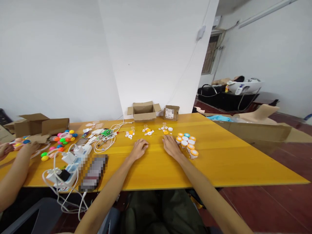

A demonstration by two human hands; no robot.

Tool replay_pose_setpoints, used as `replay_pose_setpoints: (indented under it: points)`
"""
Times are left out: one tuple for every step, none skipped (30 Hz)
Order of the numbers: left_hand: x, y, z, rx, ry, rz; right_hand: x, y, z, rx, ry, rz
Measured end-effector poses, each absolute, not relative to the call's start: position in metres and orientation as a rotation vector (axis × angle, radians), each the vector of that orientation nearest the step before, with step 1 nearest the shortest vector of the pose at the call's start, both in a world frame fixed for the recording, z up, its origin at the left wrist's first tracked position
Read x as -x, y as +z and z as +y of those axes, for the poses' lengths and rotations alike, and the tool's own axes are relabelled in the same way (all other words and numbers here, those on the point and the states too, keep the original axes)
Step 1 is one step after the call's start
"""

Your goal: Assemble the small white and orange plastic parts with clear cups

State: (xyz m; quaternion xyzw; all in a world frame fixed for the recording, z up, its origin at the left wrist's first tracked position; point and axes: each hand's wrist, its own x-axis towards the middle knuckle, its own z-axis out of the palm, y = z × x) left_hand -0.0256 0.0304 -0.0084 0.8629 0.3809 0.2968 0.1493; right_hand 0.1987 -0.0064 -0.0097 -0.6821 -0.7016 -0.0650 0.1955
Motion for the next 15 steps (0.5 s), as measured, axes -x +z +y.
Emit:
replay_pose_setpoints:
  points:
    - [0.026,-0.009,0.031,-2.48,0.86,1.096,-0.2,-0.01,-0.007,1.904,-0.178,-1.965]
    - [0.026,-0.009,0.031,-2.479,0.864,1.097,-0.2,-0.01,-0.008,1.901,-0.174,-1.964]
    - [0.025,-0.009,0.031,-2.478,0.864,1.1,-0.2,-0.009,-0.009,1.904,-0.171,-1.963]
    - [0.025,-0.009,0.031,-2.477,0.861,1.104,-0.199,-0.008,-0.011,1.914,-0.166,-1.962]
    - [0.025,-0.009,0.031,-2.477,0.856,1.109,-0.198,-0.007,-0.012,1.93,-0.159,-1.963]
    - [0.025,-0.009,0.03,-2.478,0.849,1.114,-0.196,-0.005,-0.012,1.948,-0.151,-1.967]
    - [0.025,-0.008,0.03,-2.478,0.842,1.119,-0.195,-0.003,-0.013,1.964,-0.144,-1.972]
    - [0.025,-0.008,0.03,-2.478,0.835,1.123,-0.193,-0.001,-0.013,1.979,-0.135,-1.975]
    - [0.025,-0.007,0.029,-2.477,0.83,1.126,-0.192,0.0,-0.014,1.995,-0.125,-1.975]
    - [0.025,-0.007,0.029,-2.476,0.824,1.126,-0.191,0.002,-0.013,2.009,-0.116,-1.972]
    - [0.025,-0.006,0.029,-2.475,0.817,1.125,-0.19,0.003,-0.013,2.023,-0.109,-1.965]
    - [0.025,-0.006,0.028,-2.472,0.81,1.124,-0.19,0.004,-0.012,2.038,-0.104,-1.956]
    - [0.025,-0.006,0.028,-2.47,0.805,1.122,-0.19,0.004,-0.01,2.054,-0.1,-1.948]
    - [0.025,-0.005,0.028,-2.468,0.802,1.119,-0.19,0.004,-0.009,2.067,-0.097,-1.942]
    - [0.025,-0.005,0.028,-2.466,0.801,1.116,-0.19,0.003,-0.006,2.079,-0.095,-1.936]
